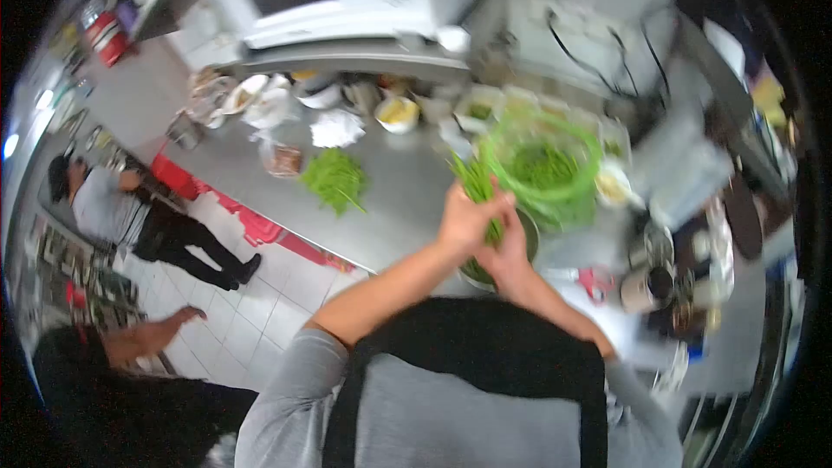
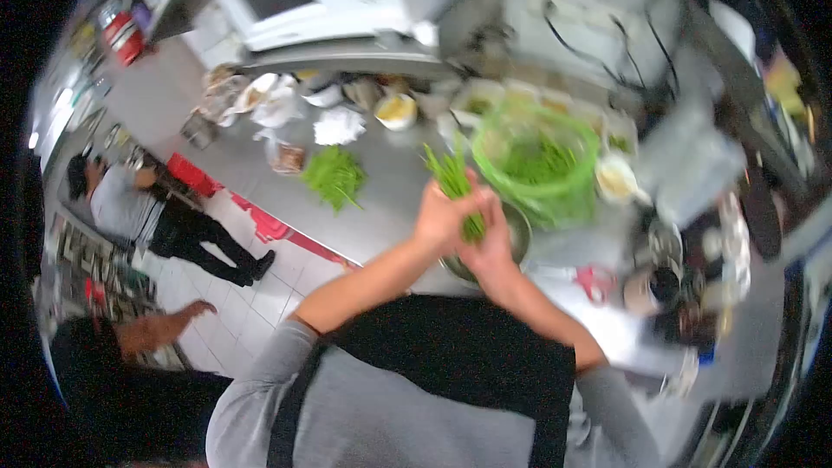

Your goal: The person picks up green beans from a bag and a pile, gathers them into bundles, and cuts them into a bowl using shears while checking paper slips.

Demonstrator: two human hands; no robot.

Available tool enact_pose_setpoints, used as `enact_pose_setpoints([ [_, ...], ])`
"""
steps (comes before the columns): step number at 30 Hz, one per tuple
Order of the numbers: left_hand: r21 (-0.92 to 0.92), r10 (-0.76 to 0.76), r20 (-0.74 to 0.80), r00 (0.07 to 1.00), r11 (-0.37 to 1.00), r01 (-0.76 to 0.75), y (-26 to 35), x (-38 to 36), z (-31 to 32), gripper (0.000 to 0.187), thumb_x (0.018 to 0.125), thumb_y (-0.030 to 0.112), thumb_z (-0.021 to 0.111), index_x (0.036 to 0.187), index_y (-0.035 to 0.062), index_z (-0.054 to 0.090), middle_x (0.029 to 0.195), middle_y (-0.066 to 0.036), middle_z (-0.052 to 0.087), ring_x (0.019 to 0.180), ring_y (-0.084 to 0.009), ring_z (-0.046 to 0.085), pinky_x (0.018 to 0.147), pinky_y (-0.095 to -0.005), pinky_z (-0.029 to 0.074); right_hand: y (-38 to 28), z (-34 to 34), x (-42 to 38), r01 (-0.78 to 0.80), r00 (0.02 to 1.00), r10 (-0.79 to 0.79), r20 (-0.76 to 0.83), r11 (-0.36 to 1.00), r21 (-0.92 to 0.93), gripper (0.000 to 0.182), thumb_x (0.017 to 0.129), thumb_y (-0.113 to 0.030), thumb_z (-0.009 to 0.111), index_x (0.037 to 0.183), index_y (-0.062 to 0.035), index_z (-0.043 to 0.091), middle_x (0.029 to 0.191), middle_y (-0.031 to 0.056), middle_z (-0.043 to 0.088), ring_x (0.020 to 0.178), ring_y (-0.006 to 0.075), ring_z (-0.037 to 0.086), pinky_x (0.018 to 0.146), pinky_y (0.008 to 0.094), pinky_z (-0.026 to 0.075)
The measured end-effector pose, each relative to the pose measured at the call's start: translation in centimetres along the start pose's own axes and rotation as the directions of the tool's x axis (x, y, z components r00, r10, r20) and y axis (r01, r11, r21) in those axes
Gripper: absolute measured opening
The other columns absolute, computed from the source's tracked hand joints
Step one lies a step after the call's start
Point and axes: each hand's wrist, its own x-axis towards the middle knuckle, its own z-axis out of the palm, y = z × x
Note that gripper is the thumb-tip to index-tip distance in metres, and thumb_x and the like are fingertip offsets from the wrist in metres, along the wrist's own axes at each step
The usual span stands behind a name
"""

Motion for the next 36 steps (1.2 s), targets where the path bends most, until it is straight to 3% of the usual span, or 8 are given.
enact_pose_setpoints([
  [7, 0.429, 0.273, -0.08, 0.959, 0.877, -0.214, 0.0, -2.1, 0.0, 0.049, 0.067, 0.016, 0.074, 0.108, 0.001, 0.051, 0.091, -0.016, 0.063, 0.082, -0.025, 0.061, 0.076, -0.0361, 0.048, 0.9, -0.4, -0.3, 0.042, 0.981, -0.026, 0.19, 0.996, -0.078, 0.045, 0.093, -0.039, 0.037, 0.129, -0.0123, 0.042, 0.125, 0.0059, 0.049, 0.116, 0.0212, 0.045, 0.099, 0.0398, 0.036],
  [10, 0.806, 0.549, 0.175, 0.817, 0.396, -0.439, -3.9, -2.1, -0.2, 0.048, 0.067, 0.019, 0.074, 0.106, 0.0036, 0.051, 0.088, -0.014, 0.061, 0.081, -0.026, 0.061, 0.075, -0.035, 0.048, 1.0, -5.5, 2.2, 0.095, 0.927, -0.058, 0.369, 0.992, -0.082, 0.045, 0.093, -0.037, 0.038, 0.129, -0.0102, 0.041, 0.124, 0.0058, 0.049, 0.116, 0.0211, 0.046, 0.099, 0.0398, 0.036],
  [13, 0.512, 0.282, 0.009, 0.959, 0.823, -0.247, -2.8, -1.2, -0.8, 0.054, 0.068, 0.025, 0.073, 0.113, 0.0047, 0.05, 0.093, -0.02, 0.062, 0.085, -0.0354, 0.061, 0.076, -0.0397, 0.047, 0.9, -4.9, 1.6, -0.016, 0.983, 0.028, 0.179, 0.997, -0.069, 0.044, 0.093, -0.033, 0.036, 0.126, -0.0045, 0.042, 0.124, 0.0095, 0.048, 0.114, 0.0253, 0.046, 0.098, 0.0411, 0.037],
  [18, 0.492, 0.189, -0.127, 0.974, 0.864, -0.104, -1.8, -0.4, -1.0, 0.049, 0.066, 0.019, 0.075, 0.105, 0.0028, 0.049, 0.086, -0.016, 0.062, 0.082, -0.0282, 0.061, 0.075, -0.0331, 0.048, 0.9, -2.0, -0.3, -0.207, 0.978, 0.207, -0.006, 0.978, 0.01, 0.045, 0.092, -0.032, 0.037, 0.126, -0.0028, 0.039, 0.119, 0.013, 0.049, 0.111, 0.0285, 0.047, 0.095, 0.0411, 0.038],
  [23, 0.71, 0.27, 0.009, 0.963, 0.676, -0.196, -4.0, -0.5, -1.6, 0.057, 0.065, 0.025, 0.075, 0.109, 0.0013, 0.047, 0.093, -0.017, 0.062, 0.088, -0.0295, 0.062, 0.077, -0.0361, 0.048, 0.8, -4.5, 1.4, -0.136, 0.985, 0.143, 0.096, 0.988, -0.072, 0.044, 0.091, -0.034, 0.038, 0.127, -0.0076, 0.04, 0.119, 0.0105, 0.05, 0.11, 0.0252, 0.049, 0.094, 0.0395, 0.04],
  [28, 0.656, 0.244, -0.101, 0.965, 0.745, -0.119, -1.1, -1.7, -1.0, 0.063, 0.065, 0.023, 0.076, 0.115, 0.0008, 0.045, 0.097, -0.017, 0.062, 0.089, -0.0265, 0.062, 0.078, -0.0368, 0.048, 1.6, -2.1, -0.1, -0.159, 0.955, 0.175, 0.239, 0.984, -0.083, 0.053, 0.088, -0.04, 0.044, 0.127, -0.0048, 0.037, 0.116, 0.0122, 0.048, 0.111, 0.0292, 0.046, 0.098, 0.0423, 0.036],
  [32, 0.482, 0.239, -0.027, 0.971, 0.854, -0.197, -3.9, -0.6, -1.4, 0.053, 0.066, 0.01, 0.074, 0.113, 0.002, 0.049, 0.095, -0.01, 0.061, 0.084, -0.0164, 0.058, 0.075, -0.0308, 0.048, 1.0, -1.3, -1.3, -0.143, 0.986, 0.148, -0.076, 0.988, 0.062, 0.042, 0.092, -0.034, 0.041, 0.123, -0.0069, 0.044, 0.118, 0.0107, 0.052, 0.108, 0.0245, 0.05, 0.096, 0.0408, 0.039],
  [36, 0.425, 0.222, 0.056, 0.973, 0.877, -0.225, -2.9, -1.8, -0.5, 0.036, 0.071, 0.004, 0.071, 0.102, 0.0016, 0.053, 0.089, -0.004, 0.057, 0.079, -0.012, 0.055, 0.071, -0.0265, 0.046, 0.8, -2.6, -0.9, -0.159, 0.985, 0.165, -0.051, 0.981, 0.11, 0.037, 0.092, -0.032, 0.041, 0.121, -0.0092, 0.046, 0.118, 0.0078, 0.052, 0.109, 0.0232, 0.05, 0.097, 0.0408, 0.038],
])
